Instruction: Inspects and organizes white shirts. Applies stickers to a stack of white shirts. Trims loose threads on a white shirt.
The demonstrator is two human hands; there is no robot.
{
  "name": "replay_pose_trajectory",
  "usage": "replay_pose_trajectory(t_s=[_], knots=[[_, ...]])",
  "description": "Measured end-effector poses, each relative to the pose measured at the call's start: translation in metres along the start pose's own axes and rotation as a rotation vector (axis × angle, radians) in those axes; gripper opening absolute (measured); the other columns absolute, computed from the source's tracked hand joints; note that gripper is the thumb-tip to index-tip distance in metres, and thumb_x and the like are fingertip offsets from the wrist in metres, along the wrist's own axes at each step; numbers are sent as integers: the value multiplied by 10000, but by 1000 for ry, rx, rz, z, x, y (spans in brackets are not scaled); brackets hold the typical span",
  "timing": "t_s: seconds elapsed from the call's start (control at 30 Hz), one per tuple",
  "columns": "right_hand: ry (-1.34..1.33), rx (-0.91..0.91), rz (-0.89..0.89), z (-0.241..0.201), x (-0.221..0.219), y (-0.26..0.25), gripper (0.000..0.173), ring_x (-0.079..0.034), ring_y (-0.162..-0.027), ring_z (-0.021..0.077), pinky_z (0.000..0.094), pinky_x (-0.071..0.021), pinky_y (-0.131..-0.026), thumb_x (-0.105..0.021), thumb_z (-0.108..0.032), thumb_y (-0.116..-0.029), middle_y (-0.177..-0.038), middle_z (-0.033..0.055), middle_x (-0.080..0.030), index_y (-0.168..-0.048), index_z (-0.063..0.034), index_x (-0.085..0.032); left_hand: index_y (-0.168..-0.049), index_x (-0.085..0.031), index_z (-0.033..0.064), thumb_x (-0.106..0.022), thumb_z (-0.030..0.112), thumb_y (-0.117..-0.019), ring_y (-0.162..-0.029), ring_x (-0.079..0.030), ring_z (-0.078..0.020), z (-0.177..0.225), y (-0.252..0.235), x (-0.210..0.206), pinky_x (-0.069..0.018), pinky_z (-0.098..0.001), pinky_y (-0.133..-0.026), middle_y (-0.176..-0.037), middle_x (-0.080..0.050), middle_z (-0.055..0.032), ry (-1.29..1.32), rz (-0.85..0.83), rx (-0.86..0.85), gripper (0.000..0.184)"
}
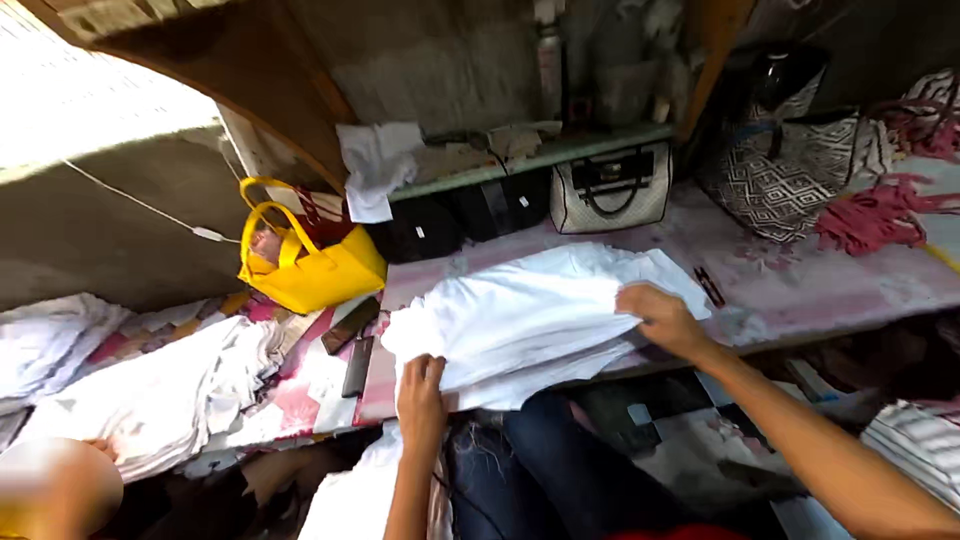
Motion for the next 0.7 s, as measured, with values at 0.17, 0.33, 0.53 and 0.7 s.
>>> replay_pose_trajectory(t_s=[0.17,0.33,0.53,0.7], knots=[[-12,-99,-565,19,-21,43,397,-574,-1301,378,595,-382,-1144,-724,61,-817,-1284,160,-679,-1179,-101,-752,-1152,-728,-6,-756,-67,-722,-1206,-595,-515,-4,53,-59,-404,-733,-1030,-1230,-661,-279,36,-118,3,436],[120,-32,-720,10,-23,13,340,-590,-1197,442,656,-456,-981,-769,5,-798,-1194,186,-677,-1126,-76,-733,-1274,-723,103,-848,115,-755,-1356,-515,-476,45,31,-47,-223,-814,-1111,-1376,-617,-237,75,-273,-86,534],[198,127,-272,-13,15,-20,154,-719,-981,332,529,-589,-710,-705,-52,-842,-1060,112,-739,-992,-71,-737,-1302,-688,65,-823,256,-801,-1293,-603,-402,87,19,-77,-307,-789,-1087,-1323,-675,-165,228,-131,-261,553],[52,-256,-937,-6,9,8,233,-650,-1137,419,672,-483,-964,-724,-104,-927,-1182,185,-711,-1156,-79,-760,-1256,-717,39,-775,76,-832,-1390,-523,-386,84,35,-91,-320,-674,-1163,-1437,-608,-171,246,-275,-269,430]])
Point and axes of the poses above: each hand's wrist, its own y-axis away from the middle knuckle, its own x-axis out of the back of the hand, z = x × y, the point moved 2 cm from there along -y, towards the middle knuckle
